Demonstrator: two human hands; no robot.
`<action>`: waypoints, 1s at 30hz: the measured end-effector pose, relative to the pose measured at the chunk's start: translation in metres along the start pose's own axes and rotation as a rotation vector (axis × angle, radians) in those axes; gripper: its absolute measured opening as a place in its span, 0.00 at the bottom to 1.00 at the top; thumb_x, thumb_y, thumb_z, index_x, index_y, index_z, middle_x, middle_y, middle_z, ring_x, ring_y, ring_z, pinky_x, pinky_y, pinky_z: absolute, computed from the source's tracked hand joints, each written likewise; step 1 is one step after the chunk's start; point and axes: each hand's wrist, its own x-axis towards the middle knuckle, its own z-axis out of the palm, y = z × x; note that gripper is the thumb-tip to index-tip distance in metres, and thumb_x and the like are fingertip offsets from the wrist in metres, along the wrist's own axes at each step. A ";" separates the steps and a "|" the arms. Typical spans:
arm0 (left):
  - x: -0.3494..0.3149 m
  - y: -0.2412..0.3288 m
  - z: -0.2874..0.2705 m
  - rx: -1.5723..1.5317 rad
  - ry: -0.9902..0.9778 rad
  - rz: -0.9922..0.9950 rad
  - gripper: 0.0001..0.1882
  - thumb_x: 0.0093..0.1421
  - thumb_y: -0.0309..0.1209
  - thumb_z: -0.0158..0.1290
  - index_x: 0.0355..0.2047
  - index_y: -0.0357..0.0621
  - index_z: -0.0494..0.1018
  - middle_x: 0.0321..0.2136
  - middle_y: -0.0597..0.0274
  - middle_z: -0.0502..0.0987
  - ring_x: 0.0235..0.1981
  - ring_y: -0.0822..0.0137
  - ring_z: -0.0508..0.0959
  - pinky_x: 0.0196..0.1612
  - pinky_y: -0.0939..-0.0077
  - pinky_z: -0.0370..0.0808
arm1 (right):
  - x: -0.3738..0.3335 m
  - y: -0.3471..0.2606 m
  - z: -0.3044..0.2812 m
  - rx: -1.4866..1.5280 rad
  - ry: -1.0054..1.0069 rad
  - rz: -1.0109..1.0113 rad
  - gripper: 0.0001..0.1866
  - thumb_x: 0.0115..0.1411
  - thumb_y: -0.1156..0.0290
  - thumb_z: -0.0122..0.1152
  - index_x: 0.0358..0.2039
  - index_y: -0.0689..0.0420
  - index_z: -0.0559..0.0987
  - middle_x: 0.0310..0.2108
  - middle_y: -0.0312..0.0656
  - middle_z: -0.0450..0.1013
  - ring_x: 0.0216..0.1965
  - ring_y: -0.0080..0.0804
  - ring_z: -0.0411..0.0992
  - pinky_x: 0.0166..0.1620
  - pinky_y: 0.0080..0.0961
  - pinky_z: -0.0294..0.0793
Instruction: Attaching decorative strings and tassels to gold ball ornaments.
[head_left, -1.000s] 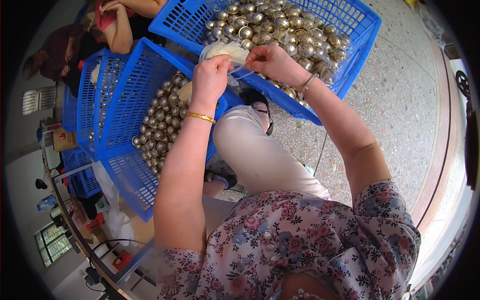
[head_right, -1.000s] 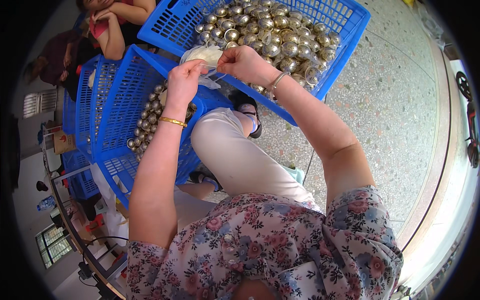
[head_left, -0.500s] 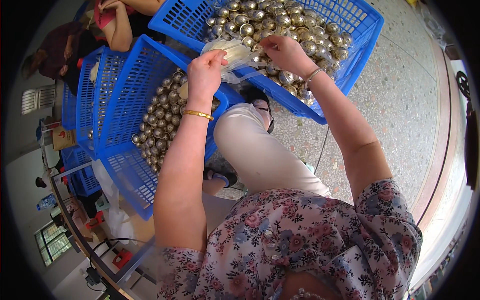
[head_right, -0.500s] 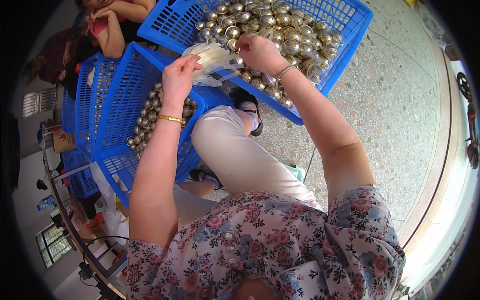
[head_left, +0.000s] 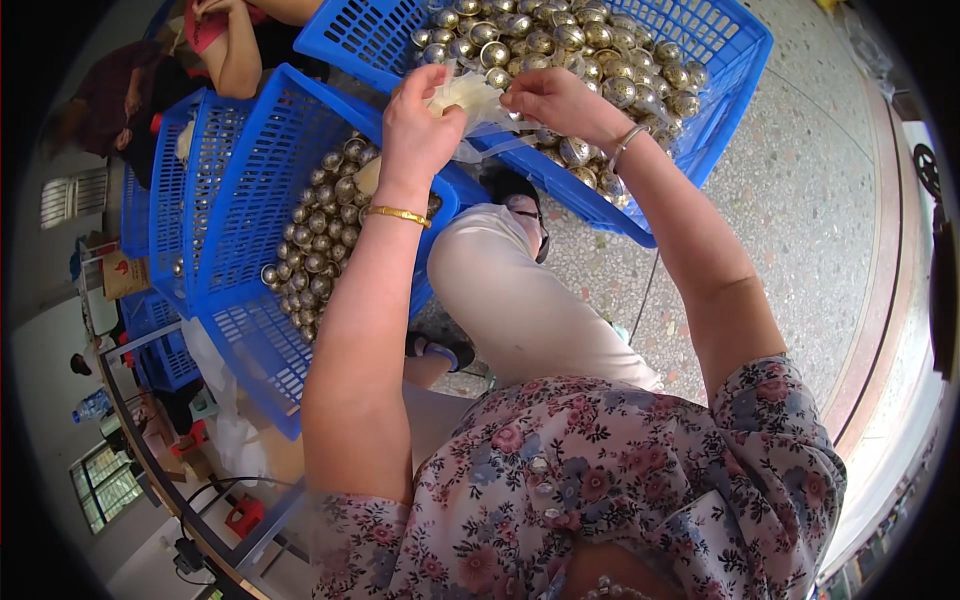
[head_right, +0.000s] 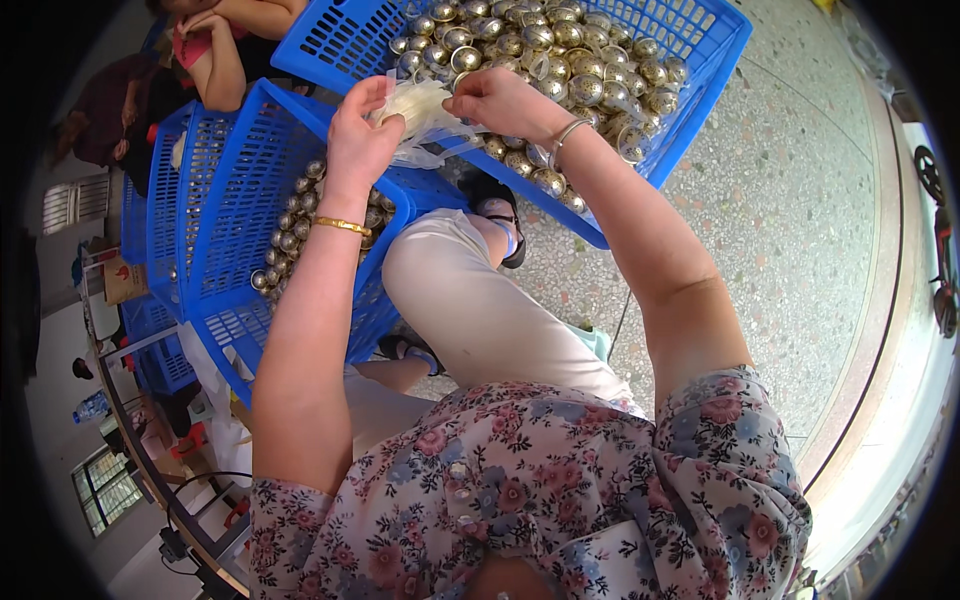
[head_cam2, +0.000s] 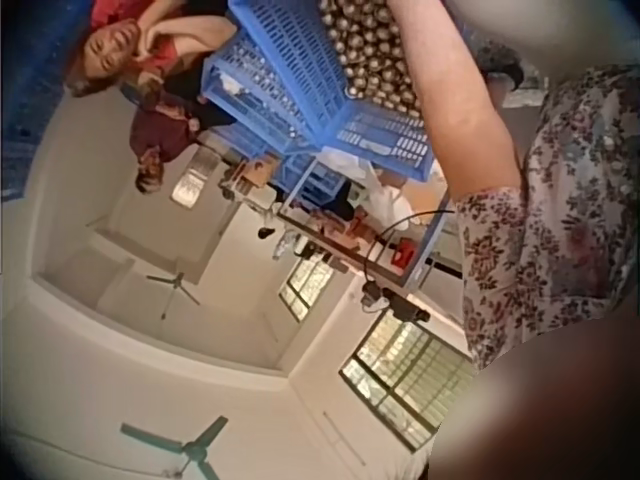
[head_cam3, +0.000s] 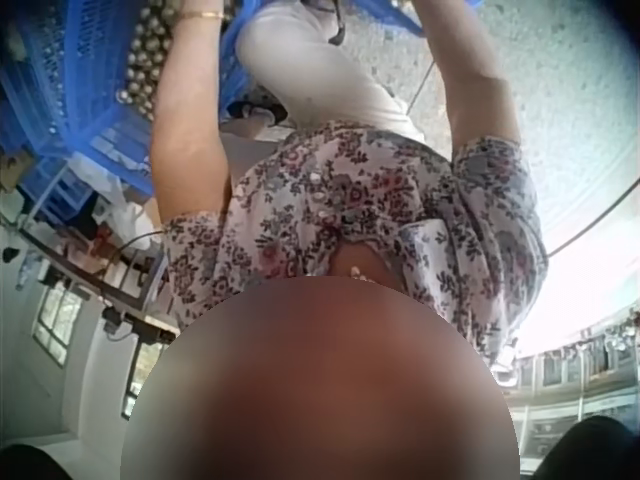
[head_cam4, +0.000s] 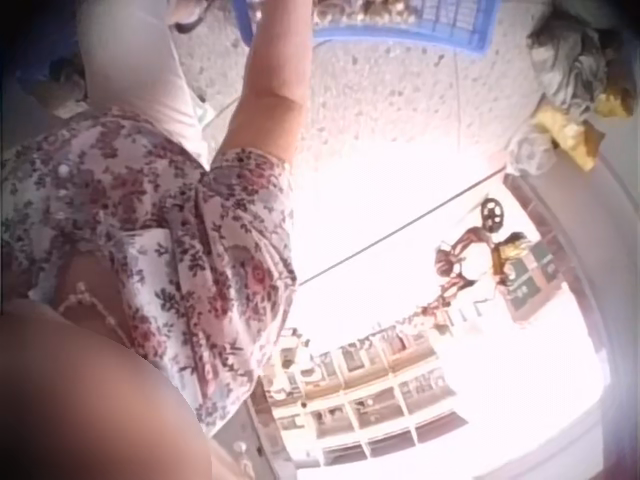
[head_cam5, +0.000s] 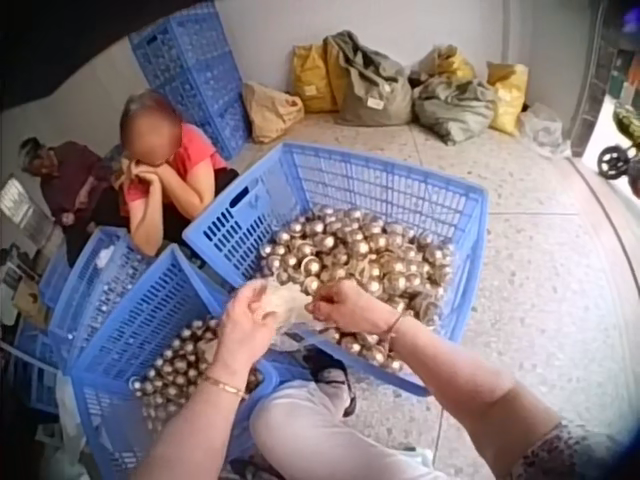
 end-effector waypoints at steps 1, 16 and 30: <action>-0.001 0.008 -0.001 0.007 -0.054 0.067 0.14 0.47 0.24 0.54 0.37 0.43 0.74 0.26 0.57 0.77 0.32 0.59 0.77 0.38 0.70 0.72 | -0.001 -0.001 0.002 0.052 -0.023 -0.050 0.14 0.59 0.63 0.53 0.33 0.63 0.76 0.21 0.31 0.70 0.24 0.16 0.63 0.27 0.15 0.65; -0.004 0.014 -0.007 -0.015 -0.235 0.161 0.07 0.49 0.25 0.56 0.31 0.40 0.77 0.29 0.58 0.78 0.34 0.61 0.77 0.38 0.74 0.72 | -0.009 -0.019 0.001 0.280 -0.122 -0.065 0.13 0.58 0.59 0.57 0.26 0.56 0.75 0.18 0.27 0.65 0.21 0.11 0.59 0.22 0.11 0.56; -0.004 0.005 -0.016 -0.277 -0.101 -0.320 0.07 0.56 0.27 0.51 0.30 0.33 0.73 0.26 0.59 0.79 0.28 0.74 0.78 0.32 0.81 0.72 | -0.014 -0.005 0.003 0.145 -0.067 -0.086 0.10 0.53 0.66 0.62 0.30 0.60 0.77 0.23 0.32 0.71 0.27 0.18 0.68 0.32 0.15 0.69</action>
